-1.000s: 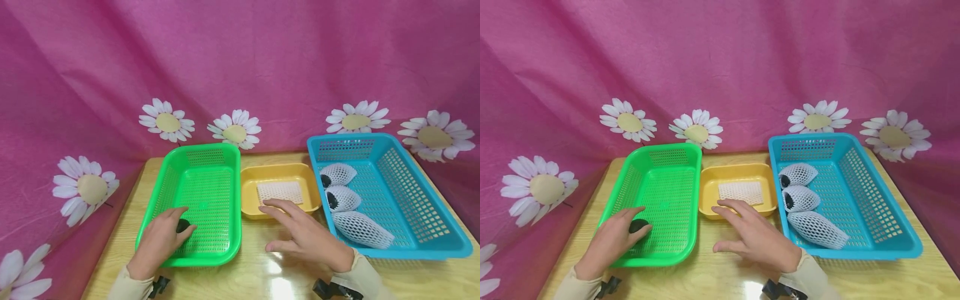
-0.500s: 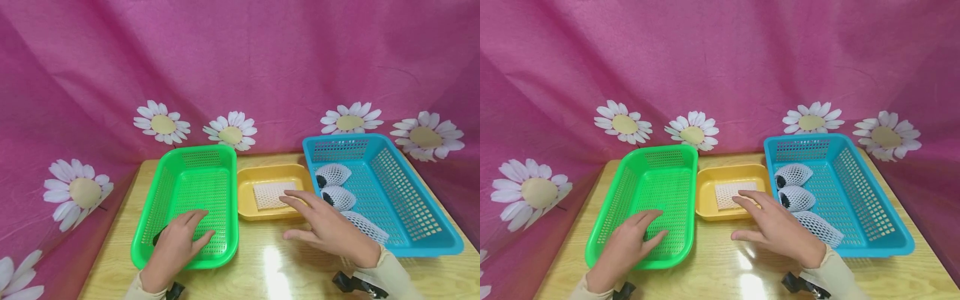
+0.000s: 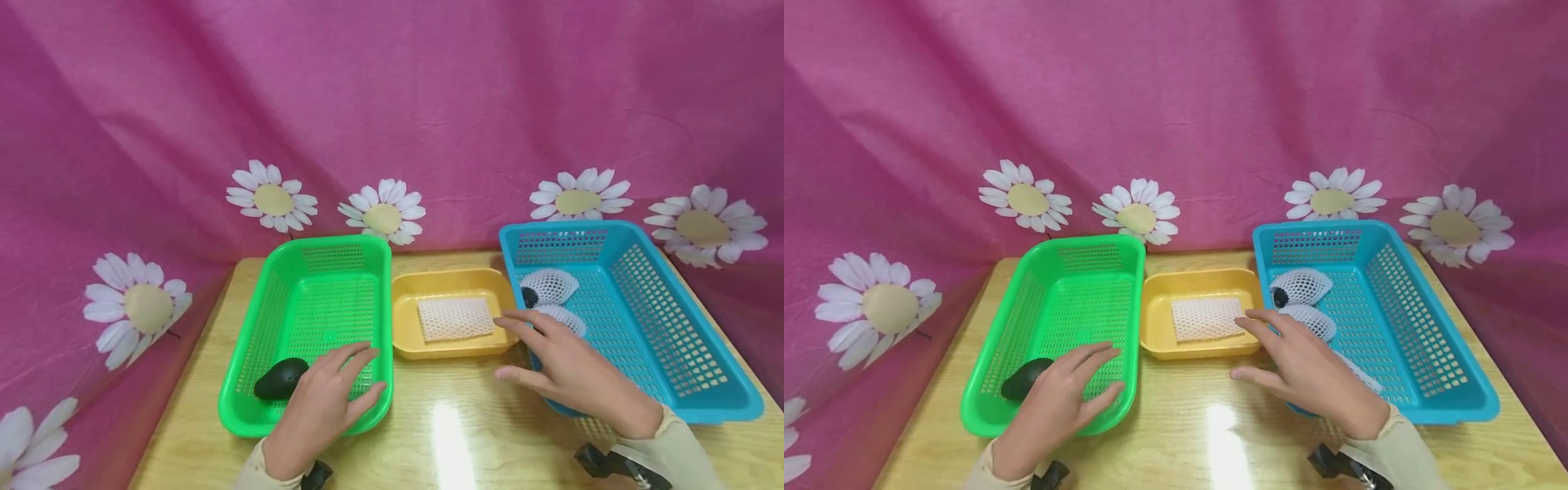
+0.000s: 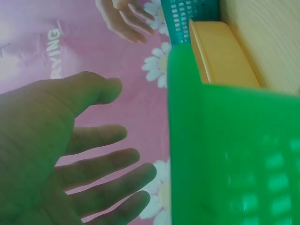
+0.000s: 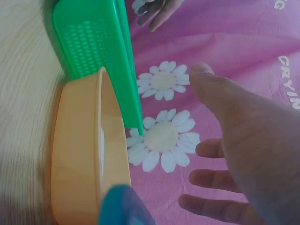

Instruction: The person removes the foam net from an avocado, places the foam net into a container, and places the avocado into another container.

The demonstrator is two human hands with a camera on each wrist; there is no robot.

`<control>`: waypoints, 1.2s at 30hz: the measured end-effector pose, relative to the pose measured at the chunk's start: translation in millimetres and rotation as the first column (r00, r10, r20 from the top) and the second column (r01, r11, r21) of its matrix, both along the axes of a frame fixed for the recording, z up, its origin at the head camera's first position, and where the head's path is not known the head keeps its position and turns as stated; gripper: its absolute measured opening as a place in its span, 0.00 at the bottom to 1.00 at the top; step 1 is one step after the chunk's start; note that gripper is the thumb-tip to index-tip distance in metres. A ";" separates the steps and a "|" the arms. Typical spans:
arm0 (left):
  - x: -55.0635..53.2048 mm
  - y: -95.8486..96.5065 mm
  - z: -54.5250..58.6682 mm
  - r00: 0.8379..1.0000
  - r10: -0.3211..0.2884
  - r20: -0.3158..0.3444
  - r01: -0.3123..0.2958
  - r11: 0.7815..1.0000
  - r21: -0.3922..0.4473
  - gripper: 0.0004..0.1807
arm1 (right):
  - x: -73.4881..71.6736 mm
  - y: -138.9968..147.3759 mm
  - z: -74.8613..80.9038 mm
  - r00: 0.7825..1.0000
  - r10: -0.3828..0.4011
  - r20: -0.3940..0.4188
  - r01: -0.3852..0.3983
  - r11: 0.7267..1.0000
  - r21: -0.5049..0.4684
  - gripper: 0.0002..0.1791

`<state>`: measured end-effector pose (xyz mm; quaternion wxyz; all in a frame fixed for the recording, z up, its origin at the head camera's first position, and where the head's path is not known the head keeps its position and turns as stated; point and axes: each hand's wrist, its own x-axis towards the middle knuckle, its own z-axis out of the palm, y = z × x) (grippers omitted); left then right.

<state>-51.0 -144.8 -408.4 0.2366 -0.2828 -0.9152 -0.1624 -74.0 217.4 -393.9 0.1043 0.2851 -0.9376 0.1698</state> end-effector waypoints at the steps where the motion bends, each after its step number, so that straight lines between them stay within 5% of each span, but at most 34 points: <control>1: 0.1 1.8 -0.6 1.000 -0.010 -0.005 0.010 1.000 0.007 0.25 | -0.4 0.7 -1.0 1.000 -0.004 -0.003 0.004 1.000 0.002 0.38; 18: 3.4 35.3 -4.3 0.995 -0.100 -0.022 0.102 0.988 0.116 0.24 | -2.2 24.6 -10.1 1.000 -0.029 -0.010 0.029 0.999 0.033 0.31; 28: -1.3 52.3 -1.7 0.975 -0.201 -0.097 0.213 0.968 0.135 0.22 | 0.4 41.2 -14.6 0.997 -0.057 -0.043 0.059 0.997 0.040 0.33; 36: -6.1 66.1 6.3 0.974 -0.218 -0.062 0.223 0.970 0.101 0.22 | -1.6 52.2 -10.9 0.991 -0.122 0.059 0.117 0.990 0.081 0.35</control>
